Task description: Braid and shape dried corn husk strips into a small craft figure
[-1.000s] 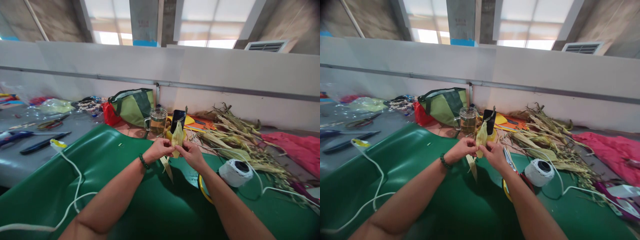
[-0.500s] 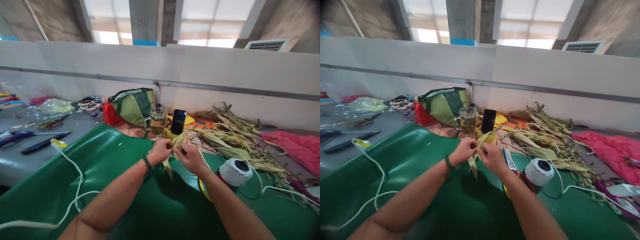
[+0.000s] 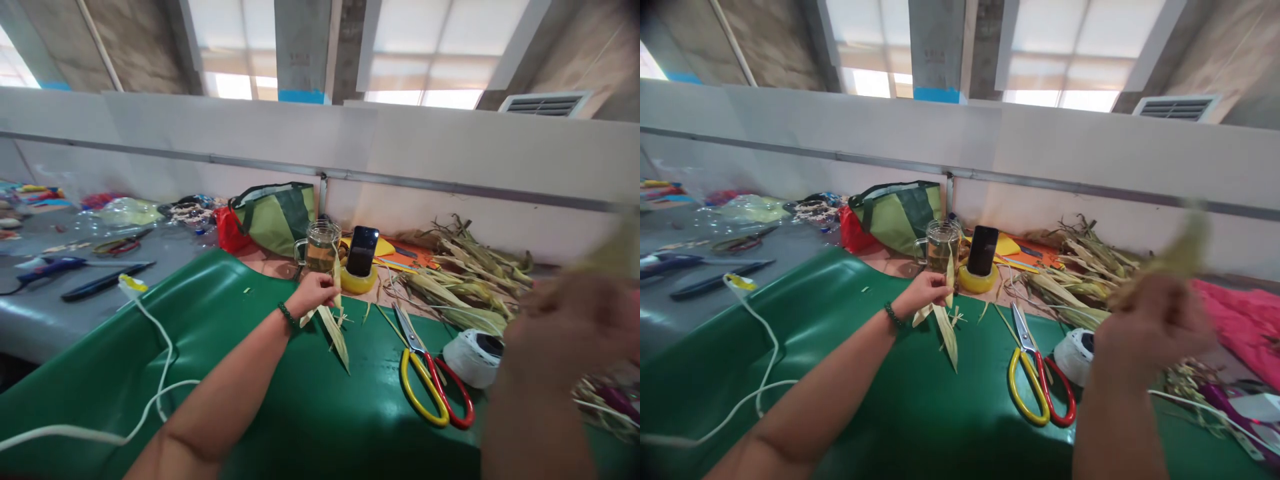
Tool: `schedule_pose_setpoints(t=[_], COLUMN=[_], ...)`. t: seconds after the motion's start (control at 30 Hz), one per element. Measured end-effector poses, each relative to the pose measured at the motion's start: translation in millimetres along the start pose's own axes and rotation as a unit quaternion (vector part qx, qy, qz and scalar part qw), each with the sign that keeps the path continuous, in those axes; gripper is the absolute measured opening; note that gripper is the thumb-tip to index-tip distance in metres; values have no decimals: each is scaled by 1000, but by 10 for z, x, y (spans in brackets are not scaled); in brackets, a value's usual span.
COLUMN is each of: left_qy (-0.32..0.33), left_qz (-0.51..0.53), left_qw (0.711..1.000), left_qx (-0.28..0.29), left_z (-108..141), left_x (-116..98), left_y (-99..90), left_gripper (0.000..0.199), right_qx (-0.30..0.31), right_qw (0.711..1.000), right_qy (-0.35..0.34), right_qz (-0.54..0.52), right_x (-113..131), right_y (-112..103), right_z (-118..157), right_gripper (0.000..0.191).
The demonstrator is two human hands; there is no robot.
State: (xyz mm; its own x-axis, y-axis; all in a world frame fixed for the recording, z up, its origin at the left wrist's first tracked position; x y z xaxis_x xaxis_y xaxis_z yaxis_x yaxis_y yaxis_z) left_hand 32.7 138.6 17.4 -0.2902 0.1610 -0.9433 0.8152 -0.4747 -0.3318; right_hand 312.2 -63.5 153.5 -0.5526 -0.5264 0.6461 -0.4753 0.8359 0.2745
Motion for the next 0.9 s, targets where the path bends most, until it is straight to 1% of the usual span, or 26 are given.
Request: schedule_pose_setpoints(t=[0.03, 0.07, 0.1, 0.13, 0.2, 0.27, 0.3, 0.37, 0.4, 0.43, 0.47, 0.5, 0.53, 0.6, 0.63, 0.7, 0.77, 0.83, 0.9], left_qy=[3, 14, 28, 41, 60, 80, 93, 128, 148, 169, 188, 206, 222, 245, 254, 259, 244, 218, 186], left_qz=[61, 103, 126, 135, 137, 129, 117, 72, 40, 3, -35, -72, -106, -161, -182, -199, -188, -175, -166], left_qw=[998, 993, 989, 987, 985, 984, 985, 987, 987, 985, 981, 976, 969, 956, 950, 945, 949, 952, 953], left_qx=[34, 56, 68, 74, 82, 91, 90, 71, 52, 29, 6, -14, -24, -19, -6, 28, 73, 126, 171], left_z=[13, 30, 45, 57, 71, 76, 78, 89, 102, 122, 147, 177, 206, 256, 277, 302, 307, 310, 314], left_x=[-17, -52, -90, -121, -155, -179, -196, -250, -288, -331, -377, -423, -465, -525, -544, -547, -508, -448, -384], left_y=[80, 133, 162, 178, 209, 249, 262, 266, 254, 237, 222, 215, 226, 292, 342, 437, 524, 611, 671], left_gripper=[20, 23, 26, 29, 33, 33, 31, 26, 21, 16, 11, 9, 13, 23, 25, 26, 29, 33, 35], right_qx=[37, 155, 241, 289, 375, 431, 450, 459, 453, 445, 444, 452, 470, 503, 510, 502, 477, 424, 354], right_qw=[995, 971, 941, 921, 890, 862, 843, 799, 785, 783, 794, 812, 829, 847, 851, 858, 863, 868, 874], right_qy=[-35, -42, -43, -40, -25, -9, -2, 8, 13, 18, 23, 30, 40, 64, 75, 103, 162, 237, 291], right_qz=[86, 178, 234, 260, 258, 267, 297, 388, 423, 434, 415, 368, 300, 158, 102, 28, -36, -106, -164], right_x=[25, -58, -172, -275, -447, -566, -622, -712, -731, -723, -693, -648, -595, -479, -431, -396, -458, -575, -678], right_y=[120, 412, 638, 782, 1023, 1159, 1191, 1186, 1168, 1156, 1168, 1202, 1254, 1354, 1387, 1410, 1399, 1348, 1269], right_z=[60, 166, 303, 422, 647, 813, 877, 949, 966, 980, 1006, 1050, 1112, 1237, 1278, 1301, 1281, 1218, 1131], right_gripper=[36, 34, 32, 32, 39, 41, 40, 27, 18, 15, 20, 25, 26, 25, 25, 30, 30, 28, 31])
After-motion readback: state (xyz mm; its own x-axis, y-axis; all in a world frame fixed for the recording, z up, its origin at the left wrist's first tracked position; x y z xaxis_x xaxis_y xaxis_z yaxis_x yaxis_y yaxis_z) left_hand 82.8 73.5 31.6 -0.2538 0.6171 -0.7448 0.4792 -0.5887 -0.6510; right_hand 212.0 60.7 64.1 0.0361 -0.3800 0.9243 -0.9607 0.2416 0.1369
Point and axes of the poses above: each hand's wrist, its own z-axis away from the middle knuckle, its own y-axis out of the palm, x = y × z, the point moved 10 cm from there along -z, towards the middle knuckle, and after that the axes turned 3 degrees about x, right-handed, at the moved point
